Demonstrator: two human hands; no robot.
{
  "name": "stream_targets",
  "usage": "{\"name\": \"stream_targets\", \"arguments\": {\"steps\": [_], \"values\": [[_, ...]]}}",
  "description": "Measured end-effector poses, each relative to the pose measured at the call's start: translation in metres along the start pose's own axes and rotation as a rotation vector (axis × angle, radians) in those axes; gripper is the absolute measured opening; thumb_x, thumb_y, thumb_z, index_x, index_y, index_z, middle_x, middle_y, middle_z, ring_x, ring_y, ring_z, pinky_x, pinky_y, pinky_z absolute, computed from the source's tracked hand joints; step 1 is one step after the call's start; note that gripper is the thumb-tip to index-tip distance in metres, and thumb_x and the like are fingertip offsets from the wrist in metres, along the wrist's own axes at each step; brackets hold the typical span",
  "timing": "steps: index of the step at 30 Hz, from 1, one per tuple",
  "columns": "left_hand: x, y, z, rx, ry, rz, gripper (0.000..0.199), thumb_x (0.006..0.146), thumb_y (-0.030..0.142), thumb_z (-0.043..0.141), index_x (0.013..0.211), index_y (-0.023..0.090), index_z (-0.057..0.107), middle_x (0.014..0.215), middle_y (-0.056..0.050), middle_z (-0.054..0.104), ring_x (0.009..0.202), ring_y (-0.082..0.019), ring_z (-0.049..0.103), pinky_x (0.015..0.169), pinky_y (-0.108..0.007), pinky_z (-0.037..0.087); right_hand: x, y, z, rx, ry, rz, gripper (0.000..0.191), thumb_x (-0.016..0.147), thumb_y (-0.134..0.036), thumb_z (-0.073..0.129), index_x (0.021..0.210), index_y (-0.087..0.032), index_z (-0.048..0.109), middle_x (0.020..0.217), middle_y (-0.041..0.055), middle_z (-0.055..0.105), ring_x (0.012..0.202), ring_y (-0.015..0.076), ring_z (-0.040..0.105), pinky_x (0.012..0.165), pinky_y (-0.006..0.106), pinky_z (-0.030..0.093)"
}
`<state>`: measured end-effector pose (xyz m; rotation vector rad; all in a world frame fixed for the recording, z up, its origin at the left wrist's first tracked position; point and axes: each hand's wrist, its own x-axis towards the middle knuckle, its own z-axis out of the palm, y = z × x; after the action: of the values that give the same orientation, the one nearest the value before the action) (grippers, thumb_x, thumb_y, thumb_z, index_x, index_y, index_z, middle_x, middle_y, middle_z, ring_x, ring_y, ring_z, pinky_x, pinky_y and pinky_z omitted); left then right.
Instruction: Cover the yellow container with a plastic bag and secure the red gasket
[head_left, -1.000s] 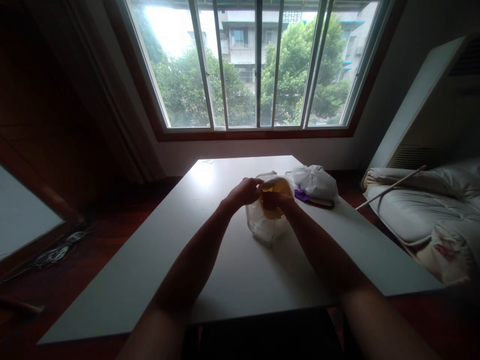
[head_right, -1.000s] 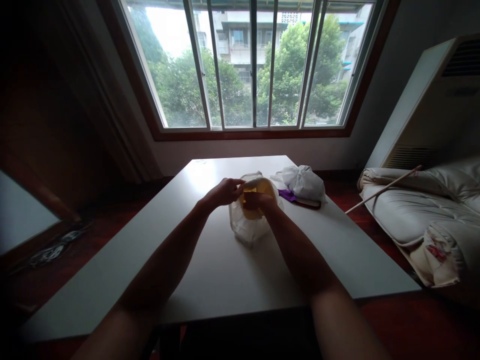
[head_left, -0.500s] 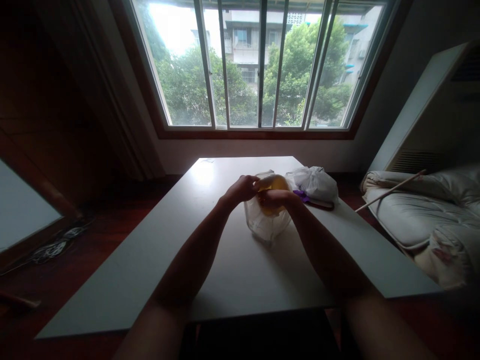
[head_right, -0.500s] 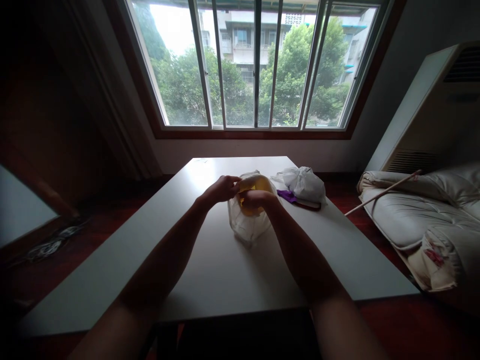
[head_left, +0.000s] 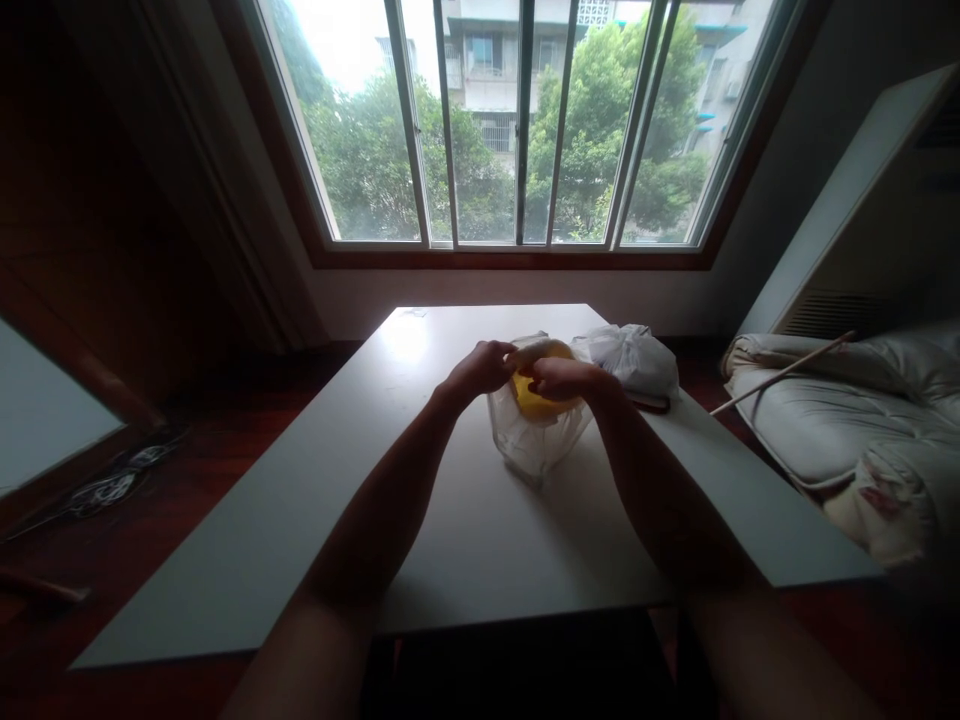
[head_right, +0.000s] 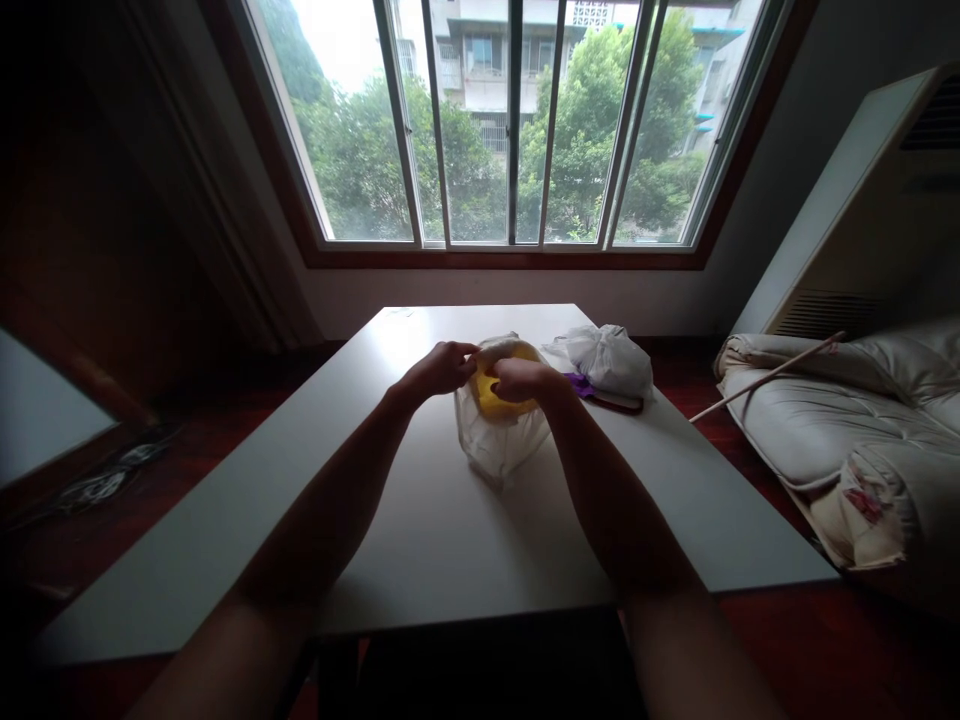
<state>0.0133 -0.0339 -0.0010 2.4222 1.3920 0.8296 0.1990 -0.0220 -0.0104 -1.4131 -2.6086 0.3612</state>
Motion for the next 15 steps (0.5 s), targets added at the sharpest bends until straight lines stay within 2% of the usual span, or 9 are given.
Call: {"name": "stream_targets", "arguments": {"steps": [2,4,9,12,15], "values": [[0.000,0.001,0.000,-0.002,-0.001,0.013,0.035,0.083,0.016,0.049,0.103,0.013,0.078,0.065,-0.003,0.067,0.054,-0.011,0.048,0.054,-0.022,0.038,-0.001,0.004,-0.006,-0.056,0.032,0.040,0.043,0.088,-0.020,0.063,0.130,-0.016,0.066,0.125,0.0131,0.071,0.110,0.0284,0.067,0.092,0.030,0.052],[-0.001,0.003,-0.001,-0.009,-0.014,0.024,0.036,0.084,0.016,0.049,0.107,0.013,0.077,0.066,-0.003,0.067,0.054,-0.010,0.048,0.053,-0.021,0.038,0.000,0.006,-0.005,-0.074,0.047,0.068,0.050,0.089,-0.024,0.062,0.138,-0.015,0.060,0.129,0.0155,0.069,0.114,0.0305,0.066,0.094,0.032,0.052],[-0.003,0.005,-0.001,-0.021,-0.055,0.068,0.038,0.085,0.015,0.049,0.112,0.015,0.076,0.065,-0.002,0.067,0.053,-0.010,0.048,0.054,-0.022,0.039,0.012,0.006,0.014,-0.013,0.075,-0.011,0.058,0.081,-0.021,0.072,0.137,-0.019,0.060,0.132,0.0099,0.068,0.126,0.0293,0.060,0.106,0.033,0.048],[-0.002,0.003,0.000,-0.012,-0.046,0.060,0.037,0.086,0.017,0.048,0.110,0.015,0.076,0.066,-0.003,0.067,0.053,-0.011,0.048,0.054,-0.023,0.038,0.014,0.004,0.017,0.001,0.092,-0.009,0.055,0.080,-0.021,0.073,0.134,-0.019,0.062,0.134,0.0098,0.067,0.129,0.0293,0.058,0.107,0.033,0.046],[0.000,-0.001,0.001,0.018,-0.026,0.045,0.037,0.085,0.016,0.048,0.107,0.014,0.077,0.068,-0.004,0.068,0.055,-0.012,0.050,0.055,-0.023,0.039,0.008,-0.001,0.007,-0.040,-0.022,0.041,0.039,0.088,-0.022,0.062,0.125,-0.015,0.067,0.124,0.0118,0.071,0.114,0.0287,0.066,0.096,0.032,0.051]]}}
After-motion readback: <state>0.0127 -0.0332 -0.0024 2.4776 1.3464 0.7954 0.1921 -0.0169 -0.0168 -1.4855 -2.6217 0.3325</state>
